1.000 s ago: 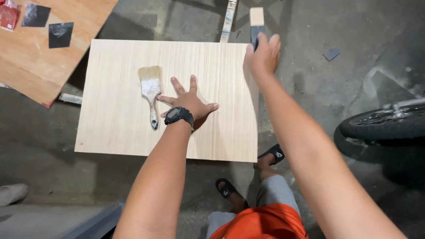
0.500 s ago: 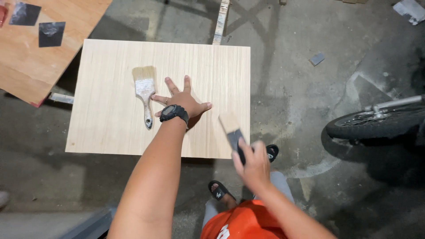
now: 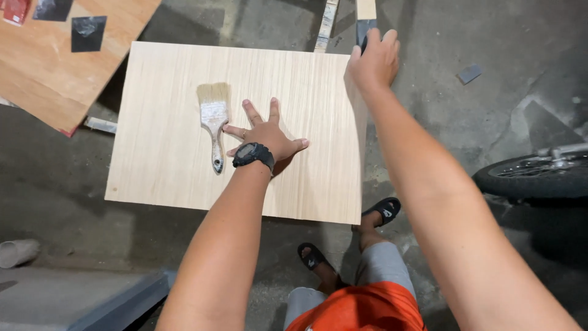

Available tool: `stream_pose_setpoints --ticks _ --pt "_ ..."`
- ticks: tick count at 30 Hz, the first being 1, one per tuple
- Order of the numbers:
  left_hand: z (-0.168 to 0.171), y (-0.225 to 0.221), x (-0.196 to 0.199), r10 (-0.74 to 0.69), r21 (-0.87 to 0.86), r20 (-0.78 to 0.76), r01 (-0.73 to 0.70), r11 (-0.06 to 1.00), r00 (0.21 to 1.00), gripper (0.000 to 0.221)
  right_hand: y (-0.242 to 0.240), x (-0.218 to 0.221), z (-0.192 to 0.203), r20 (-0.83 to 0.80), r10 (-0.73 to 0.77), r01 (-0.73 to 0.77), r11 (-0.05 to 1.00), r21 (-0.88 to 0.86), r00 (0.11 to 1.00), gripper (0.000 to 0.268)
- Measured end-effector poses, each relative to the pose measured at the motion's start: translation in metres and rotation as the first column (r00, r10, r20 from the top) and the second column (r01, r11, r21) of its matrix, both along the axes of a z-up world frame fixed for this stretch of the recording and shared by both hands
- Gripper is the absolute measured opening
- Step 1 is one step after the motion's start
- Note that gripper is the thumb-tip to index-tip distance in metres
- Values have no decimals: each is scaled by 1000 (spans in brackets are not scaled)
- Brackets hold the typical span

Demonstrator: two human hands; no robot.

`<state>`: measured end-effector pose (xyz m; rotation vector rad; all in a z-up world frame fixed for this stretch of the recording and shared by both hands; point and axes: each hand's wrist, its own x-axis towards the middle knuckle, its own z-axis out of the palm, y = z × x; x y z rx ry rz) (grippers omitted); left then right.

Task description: Sanding the edges of a wooden board and brushing off the resulting dust in a workshop environment.

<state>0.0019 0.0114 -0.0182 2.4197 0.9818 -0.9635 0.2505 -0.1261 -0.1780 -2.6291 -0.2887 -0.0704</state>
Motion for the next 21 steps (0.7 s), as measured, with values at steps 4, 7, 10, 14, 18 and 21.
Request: stream_pose_setpoints --ticks 4,7,10,14,18,21 --pt "-5 1 4 83 -64 -40 -86 994 996 127 -33 -106 12 113 11 -15 999 34 993 33" --pt "-6 2 1 85 -68 -32 -87 994 996 125 -82 -230 22 -6 112 -111 990 89 994 49" --pt "-8 3 -1 82 -75 -3 -82 994 997 125 -132 -337 14 210 291 -301 953 19 933 55" --pt "-4 4 0 77 -83 -11 -78 994 997 124 -153 -369 5 107 292 -298 953 46 950 56" --pt "-5 3 1 72 -79 -15 -73 994 997 125 -119 -279 -10 95 228 -227 974 -27 969 53" --pt "-3 3 2 80 -80 -26 -82 993 996 124 -73 -174 -7 74 88 -92 994 55 993 48"
